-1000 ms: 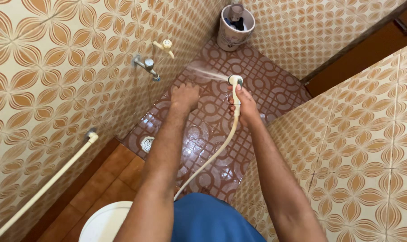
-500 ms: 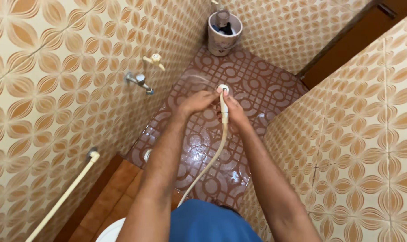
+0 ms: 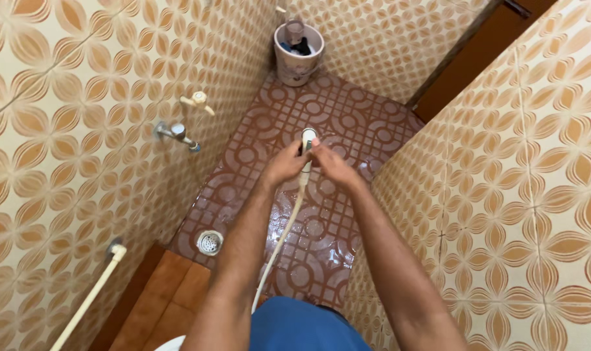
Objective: The person uses a handheld shower head to rinse the tiled bathroom floor and lower walls. They move the spray across the floor area and briefly direct water toward the toilet base and surrounding tiles.
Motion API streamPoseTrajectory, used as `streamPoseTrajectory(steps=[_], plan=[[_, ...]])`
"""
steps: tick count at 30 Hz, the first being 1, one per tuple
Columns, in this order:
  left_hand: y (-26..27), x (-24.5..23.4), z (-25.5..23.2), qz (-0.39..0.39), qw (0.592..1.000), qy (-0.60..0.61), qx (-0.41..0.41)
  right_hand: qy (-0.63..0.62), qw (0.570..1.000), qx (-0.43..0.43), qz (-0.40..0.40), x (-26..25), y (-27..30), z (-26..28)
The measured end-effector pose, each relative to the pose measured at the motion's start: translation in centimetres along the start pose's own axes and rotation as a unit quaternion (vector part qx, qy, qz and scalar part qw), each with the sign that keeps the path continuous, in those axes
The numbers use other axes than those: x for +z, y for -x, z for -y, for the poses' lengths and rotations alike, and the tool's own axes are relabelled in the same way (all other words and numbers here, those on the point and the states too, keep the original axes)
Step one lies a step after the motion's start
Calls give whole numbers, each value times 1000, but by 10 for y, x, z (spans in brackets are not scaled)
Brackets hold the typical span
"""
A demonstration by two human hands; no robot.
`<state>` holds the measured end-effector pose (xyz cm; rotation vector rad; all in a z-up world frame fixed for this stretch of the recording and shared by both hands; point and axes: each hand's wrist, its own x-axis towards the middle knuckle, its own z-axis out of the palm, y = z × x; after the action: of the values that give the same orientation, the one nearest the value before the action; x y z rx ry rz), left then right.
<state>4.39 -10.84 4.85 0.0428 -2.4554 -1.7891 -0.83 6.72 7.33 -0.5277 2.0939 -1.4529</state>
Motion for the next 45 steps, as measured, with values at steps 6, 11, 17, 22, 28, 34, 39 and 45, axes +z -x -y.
streamPoseTrajectory(steps=[6,11,17,22,28,34,39,45], plan=[[8,11,-7,54,989,126,-49,2,955,-216,-205,-80,19,-17],[12,11,-3,53,984,162,-46,-55,947,-140,-284,-151,59,-27],[6,3,-3,112,953,270,-80,-47,905,-180,-384,-214,99,-45],[9,11,1,125,938,296,-134,-57,911,-111,-393,-218,116,-70],[4,15,9,129,939,302,-103,15,933,18,-359,-202,149,-84],[-3,30,1,110,952,272,-93,175,931,82,-308,-250,129,-25],[-2,56,-5,50,976,160,-138,349,906,57,-233,-239,101,8],[-1,73,2,98,961,249,-65,410,889,37,-203,-215,91,25]])
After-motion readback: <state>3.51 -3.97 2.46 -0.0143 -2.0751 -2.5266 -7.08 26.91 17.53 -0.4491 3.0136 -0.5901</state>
